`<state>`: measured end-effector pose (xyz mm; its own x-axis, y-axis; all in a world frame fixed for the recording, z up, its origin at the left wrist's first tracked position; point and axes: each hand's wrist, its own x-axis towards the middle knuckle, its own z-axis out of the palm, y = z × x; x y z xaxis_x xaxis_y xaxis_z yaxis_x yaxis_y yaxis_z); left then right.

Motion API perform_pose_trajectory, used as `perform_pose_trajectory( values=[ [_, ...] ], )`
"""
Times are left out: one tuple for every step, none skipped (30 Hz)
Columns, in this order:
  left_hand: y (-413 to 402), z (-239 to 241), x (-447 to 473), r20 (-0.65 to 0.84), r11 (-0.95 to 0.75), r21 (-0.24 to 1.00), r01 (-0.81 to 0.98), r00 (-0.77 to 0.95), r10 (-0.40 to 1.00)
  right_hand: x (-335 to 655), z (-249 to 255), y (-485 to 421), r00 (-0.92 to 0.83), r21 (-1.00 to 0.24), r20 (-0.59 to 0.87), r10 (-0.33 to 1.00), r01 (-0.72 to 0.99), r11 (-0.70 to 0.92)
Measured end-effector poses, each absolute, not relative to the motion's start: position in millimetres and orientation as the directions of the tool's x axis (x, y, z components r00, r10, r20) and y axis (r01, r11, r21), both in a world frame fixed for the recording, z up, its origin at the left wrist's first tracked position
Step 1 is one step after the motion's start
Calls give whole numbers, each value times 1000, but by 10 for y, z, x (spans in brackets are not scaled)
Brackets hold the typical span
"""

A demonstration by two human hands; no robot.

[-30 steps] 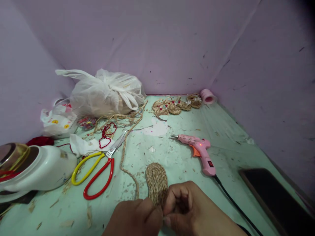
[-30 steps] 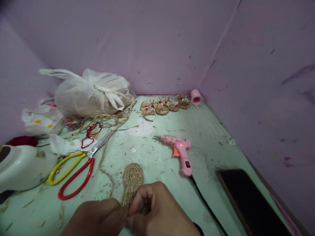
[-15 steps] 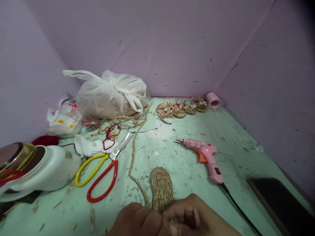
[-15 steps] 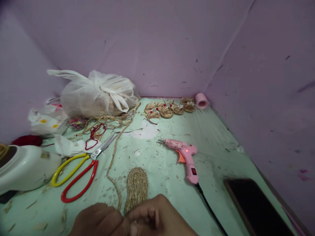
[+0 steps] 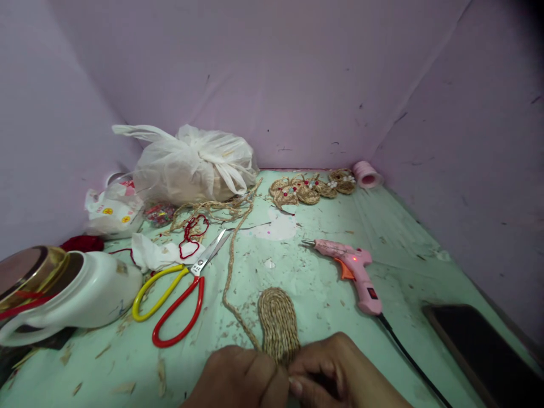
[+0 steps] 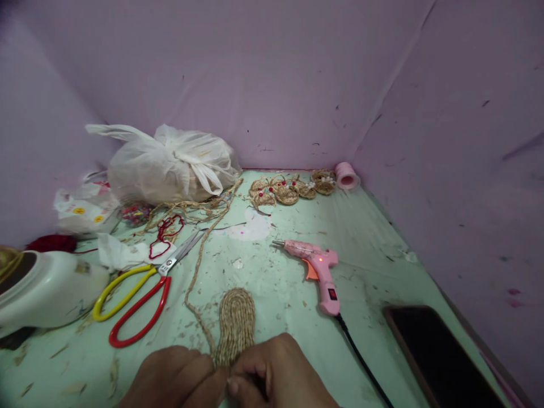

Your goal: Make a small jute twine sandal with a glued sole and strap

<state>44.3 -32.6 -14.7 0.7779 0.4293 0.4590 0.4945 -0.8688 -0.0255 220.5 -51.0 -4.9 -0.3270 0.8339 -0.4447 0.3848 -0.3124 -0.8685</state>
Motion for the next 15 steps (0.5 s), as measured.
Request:
perform_pose_trajectory(
  values=[
    [-318,-164,448,442,-868,6,497,777,448,2209,-45,-503,-317,-868,-431,844,400,-293],
    [-316,-169,452,410,-866,42,498,782,470,2214,-39,-506,-306,-869,-418,855,410,-278],
    [-319,-161,457,363,-861,73,503,791,493,2220,-31,-516,-295,-868,-407,864,419,-266],
    [-329,-139,460,313,-855,92,511,800,512,2224,-20,-531,-281,-866,-400,872,427,-260],
    [-343,-107,462,276,-848,95,521,805,525,2226,-6,-548,-255,-863,-393,883,433,-259],
    [-359,-67,464,261,-844,88,529,805,532,2223,10,-563,-227,-860,-387,894,437,-261],
    [-375,-26,466,265,-839,76,539,800,539,2214,28,-574,-205,-858,-382,901,441,-263],
    [-388,13,468,285,-832,66,551,789,545,2201,47,-581,-199,-858,-375,905,444,-258],
    [-398,46,470,319,-828,65,557,775,546,2183,66,-584,-214,-861,-366,906,447,-242],
    [-403,72,472,358,-831,72,552,763,538,2162,85,-582,-245,-866,-350,904,451,-213],
    [-402,91,475,396,-836,86,542,751,528,2140,105,-579,-280,-874,-325,903,455,-173],
    [-396,103,477,429,-846,100,524,744,512,2122,126,-573,-308,-880,-293,905,456,-130],
    [-383,113,478,452,-855,115,505,740,498,2110,148,-566,-325,-886,-258,910,454,-89],
    [-365,121,474,458,-864,131,486,743,488,2111,170,-556,-339,-895,-223,914,444,-53],
    [-339,129,464,460,-867,147,476,743,486,2127,193,-542,-345,-906,-190,919,422,-29]
  ],
)
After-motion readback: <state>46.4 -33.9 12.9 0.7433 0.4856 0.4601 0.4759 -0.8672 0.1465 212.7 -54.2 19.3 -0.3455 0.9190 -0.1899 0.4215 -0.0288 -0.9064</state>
